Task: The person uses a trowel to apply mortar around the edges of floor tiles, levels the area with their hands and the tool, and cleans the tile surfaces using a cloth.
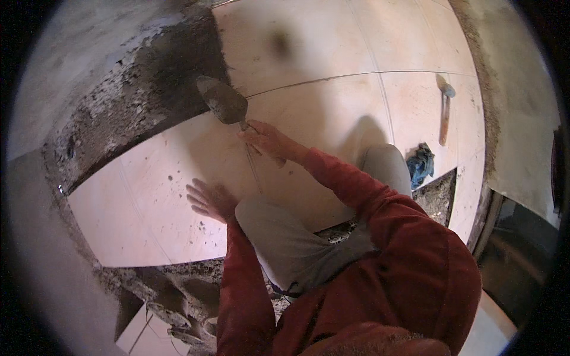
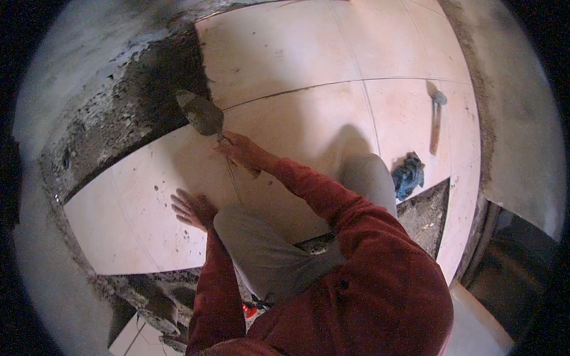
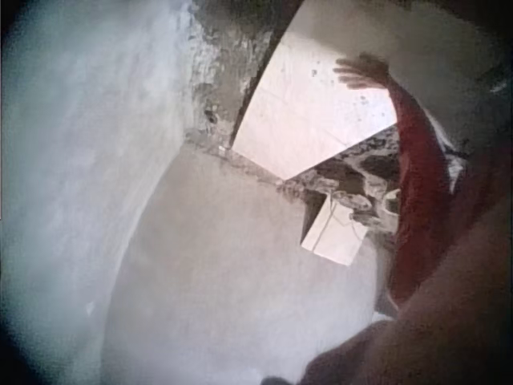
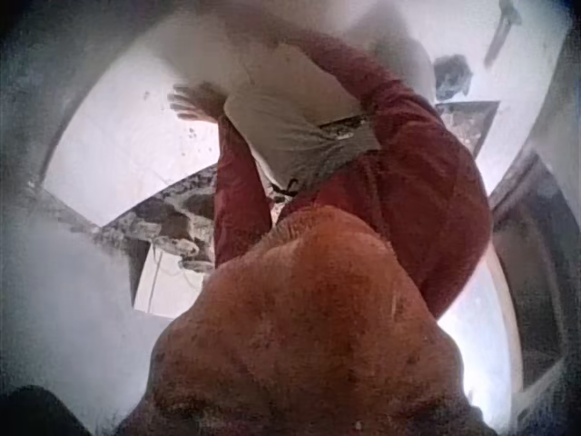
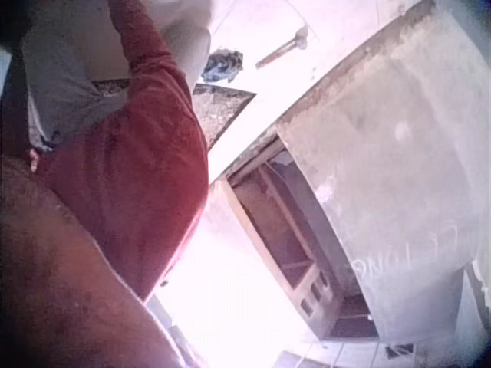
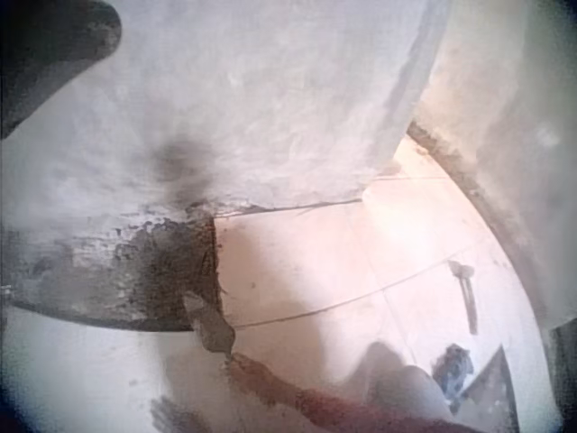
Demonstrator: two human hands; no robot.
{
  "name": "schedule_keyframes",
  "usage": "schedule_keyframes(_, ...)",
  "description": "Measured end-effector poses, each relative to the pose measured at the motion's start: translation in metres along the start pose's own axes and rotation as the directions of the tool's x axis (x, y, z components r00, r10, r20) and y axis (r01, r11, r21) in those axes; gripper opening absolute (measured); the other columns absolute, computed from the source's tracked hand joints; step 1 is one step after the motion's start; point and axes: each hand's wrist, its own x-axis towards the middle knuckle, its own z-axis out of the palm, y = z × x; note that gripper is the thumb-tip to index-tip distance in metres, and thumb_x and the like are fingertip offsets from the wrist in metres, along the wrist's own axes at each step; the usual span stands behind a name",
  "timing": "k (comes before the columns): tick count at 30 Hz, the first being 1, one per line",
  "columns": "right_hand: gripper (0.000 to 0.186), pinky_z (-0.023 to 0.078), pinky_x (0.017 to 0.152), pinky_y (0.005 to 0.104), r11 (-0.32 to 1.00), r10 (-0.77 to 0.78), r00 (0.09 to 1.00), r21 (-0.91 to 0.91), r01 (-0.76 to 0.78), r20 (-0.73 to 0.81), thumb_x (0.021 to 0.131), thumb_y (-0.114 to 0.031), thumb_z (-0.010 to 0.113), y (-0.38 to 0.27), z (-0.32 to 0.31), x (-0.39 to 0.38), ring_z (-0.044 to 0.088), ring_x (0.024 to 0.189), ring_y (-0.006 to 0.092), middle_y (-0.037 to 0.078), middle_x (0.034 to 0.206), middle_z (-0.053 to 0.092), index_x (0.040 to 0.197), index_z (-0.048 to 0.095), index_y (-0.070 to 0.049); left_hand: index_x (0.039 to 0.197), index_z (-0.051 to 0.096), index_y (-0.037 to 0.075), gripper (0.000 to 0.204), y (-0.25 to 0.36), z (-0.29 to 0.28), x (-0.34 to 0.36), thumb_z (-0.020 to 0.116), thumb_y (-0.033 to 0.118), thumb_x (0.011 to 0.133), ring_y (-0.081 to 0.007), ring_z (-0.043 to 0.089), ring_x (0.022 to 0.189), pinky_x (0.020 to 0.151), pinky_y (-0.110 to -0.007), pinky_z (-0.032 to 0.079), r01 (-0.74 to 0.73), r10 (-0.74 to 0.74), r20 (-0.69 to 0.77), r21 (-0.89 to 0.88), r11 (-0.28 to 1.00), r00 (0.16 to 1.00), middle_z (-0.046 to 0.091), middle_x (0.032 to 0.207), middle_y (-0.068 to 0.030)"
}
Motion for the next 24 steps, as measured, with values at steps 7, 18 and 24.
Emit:
schedule_keyframes(7, 0.056, 0.053, 0.094, 0.0468, 0.981, -0.164, 0.97, -0.073, 0.179, 0.181, 0.098, -0.048, 0.061, 0.013, 0.113, 0.087, 0.065, 0.114, 0.0357, 0.025, 0.128, 0.064, 0.122, 0.058, 0.003, 0.16, 0.032, 0.014, 0.066, -0.002, 0.003, 0.003, 0.051, 0.037, 0.102, -0.0405, 0.025, 0.153, 0.122, -0.058, 0.02, 0.017, -0.017, -0.005, 0.017, 1.0, 1.0, 0.026, 0.168, -0.0158)
schedule_keyframes(18, 0.048, 0.052, 0.095, 0.0477, 0.154, -0.739, 0.49, -0.592, 0.791, 0.462, 0.1, -0.041, 0.059, -0.031, 0.167, 0.18, 0.066, 0.108, 0.0421, 0.028, 0.119, 0.065, 0.124, 0.063, 0.0, 0.161, 0.033, 0.017, 0.059, -0.001, 0.006, 0.007, 0.041, 0.037, 0.105, -0.0386, 0.023, 0.154, 0.125, -0.056, 0.016, 0.068, -0.066, 0.037, -0.029, 0.997, 0.997, 0.025, 0.169, -0.0119)
schedule_keyframes(24, 0.03, 0.049, 0.101, 0.0473, 0.68, -0.474, 0.775, -0.733, 0.021, -0.418, 0.099, -0.016, 0.057, 0.07, -0.202, -0.066, 0.063, 0.114, 0.0381, 0.02, 0.128, 0.065, 0.125, 0.065, -0.004, 0.161, 0.031, 0.017, 0.059, 0.004, 0.004, 0.005, 0.039, 0.036, 0.106, -0.0371, 0.022, 0.155, 0.126, -0.054, 0.016, 0.057, -0.058, 0.033, 0.013, 0.998, 0.998, 0.023, 0.17, -0.0105)
